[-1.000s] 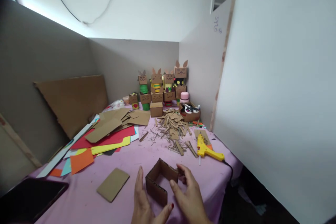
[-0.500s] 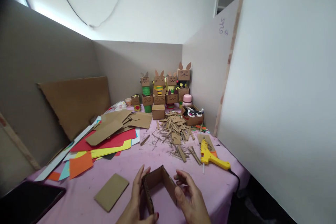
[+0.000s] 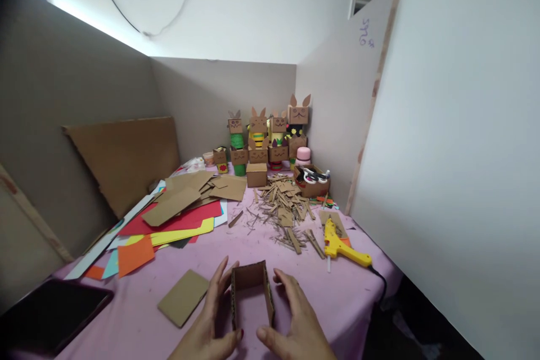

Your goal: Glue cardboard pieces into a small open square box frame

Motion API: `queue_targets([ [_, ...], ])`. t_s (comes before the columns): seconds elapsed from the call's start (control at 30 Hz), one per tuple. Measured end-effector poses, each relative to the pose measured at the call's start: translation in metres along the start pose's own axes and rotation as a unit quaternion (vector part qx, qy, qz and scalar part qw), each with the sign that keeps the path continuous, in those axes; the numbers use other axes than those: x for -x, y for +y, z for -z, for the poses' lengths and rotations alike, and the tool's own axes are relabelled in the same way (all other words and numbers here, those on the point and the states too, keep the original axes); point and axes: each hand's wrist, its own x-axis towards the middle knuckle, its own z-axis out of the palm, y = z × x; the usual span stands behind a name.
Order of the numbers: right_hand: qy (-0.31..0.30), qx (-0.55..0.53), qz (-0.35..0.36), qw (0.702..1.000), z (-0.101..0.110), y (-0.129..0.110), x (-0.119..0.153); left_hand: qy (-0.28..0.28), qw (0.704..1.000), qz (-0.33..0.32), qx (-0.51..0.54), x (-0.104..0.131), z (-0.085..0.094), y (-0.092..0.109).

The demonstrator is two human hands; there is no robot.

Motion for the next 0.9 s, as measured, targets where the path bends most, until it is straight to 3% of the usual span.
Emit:
queue_targets([
  [0.17,-0.05,0.033,-0.001,0.998,0.001,-0.012,-0.004,0.0,0.999,0.007,0.034,0.002,0.001,0.003],
  [0.53,-0.044,0.028,0.045,0.998,0.003,-0.017,-0.005,-0.017,0.998,0.008,0.058,-0.001,0.005,0.005],
  [0.73,-0.05,-0.006,0.01,0.999,0.01,-0.022,-0.007,-0.028,0.998,0.0,0.051,-0.002,0.008,0.001],
  [0.9,-0.109,-0.016,-0.022,0.994,0.014,-0.023,-0.013,-0.028,0.999,0.004,0.043,-0.004,0.01,0.001],
])
